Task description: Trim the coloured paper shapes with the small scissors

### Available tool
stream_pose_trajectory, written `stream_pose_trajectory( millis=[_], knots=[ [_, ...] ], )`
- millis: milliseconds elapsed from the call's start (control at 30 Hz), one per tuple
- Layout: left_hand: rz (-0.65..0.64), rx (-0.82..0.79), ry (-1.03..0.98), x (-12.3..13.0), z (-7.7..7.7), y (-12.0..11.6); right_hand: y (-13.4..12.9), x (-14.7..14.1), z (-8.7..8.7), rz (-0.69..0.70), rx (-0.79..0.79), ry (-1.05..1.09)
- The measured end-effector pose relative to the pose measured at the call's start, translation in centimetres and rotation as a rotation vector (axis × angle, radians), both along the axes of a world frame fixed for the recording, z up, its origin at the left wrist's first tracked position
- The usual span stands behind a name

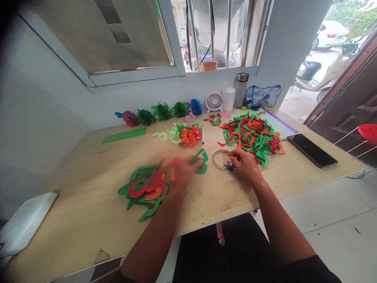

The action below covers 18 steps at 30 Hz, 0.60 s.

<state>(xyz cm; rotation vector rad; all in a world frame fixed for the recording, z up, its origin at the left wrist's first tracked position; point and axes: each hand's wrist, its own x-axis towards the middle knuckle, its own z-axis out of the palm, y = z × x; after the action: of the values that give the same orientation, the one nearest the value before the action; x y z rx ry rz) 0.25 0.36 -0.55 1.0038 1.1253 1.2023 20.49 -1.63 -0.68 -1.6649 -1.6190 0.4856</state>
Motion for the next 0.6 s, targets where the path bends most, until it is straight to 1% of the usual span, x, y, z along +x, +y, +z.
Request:
stream_pose_trajectory(
  millis=[100,233,367,600],
  knots=[
    [-0.001,0.002,-0.015,0.0,0.1,0.0,-0.6,0.7,-1.0,-0.003,-0.024,-0.212],
    [-0.01,-0.009,-0.028,-0.1,0.3,-0.1,-0.9,0.8,-1.3,0.023,-0.073,-0.368],
    [-0.012,-0.004,-0.027,-0.1,0.5,-0.2,-0.9,0.8,-1.1,0.025,-0.103,-0.434],
    [-0.034,-0.028,-0.008,-0.1,1.1,-0.4,-0.9,0.9,-1.1,0.039,-0.118,-0.446]
  ],
)
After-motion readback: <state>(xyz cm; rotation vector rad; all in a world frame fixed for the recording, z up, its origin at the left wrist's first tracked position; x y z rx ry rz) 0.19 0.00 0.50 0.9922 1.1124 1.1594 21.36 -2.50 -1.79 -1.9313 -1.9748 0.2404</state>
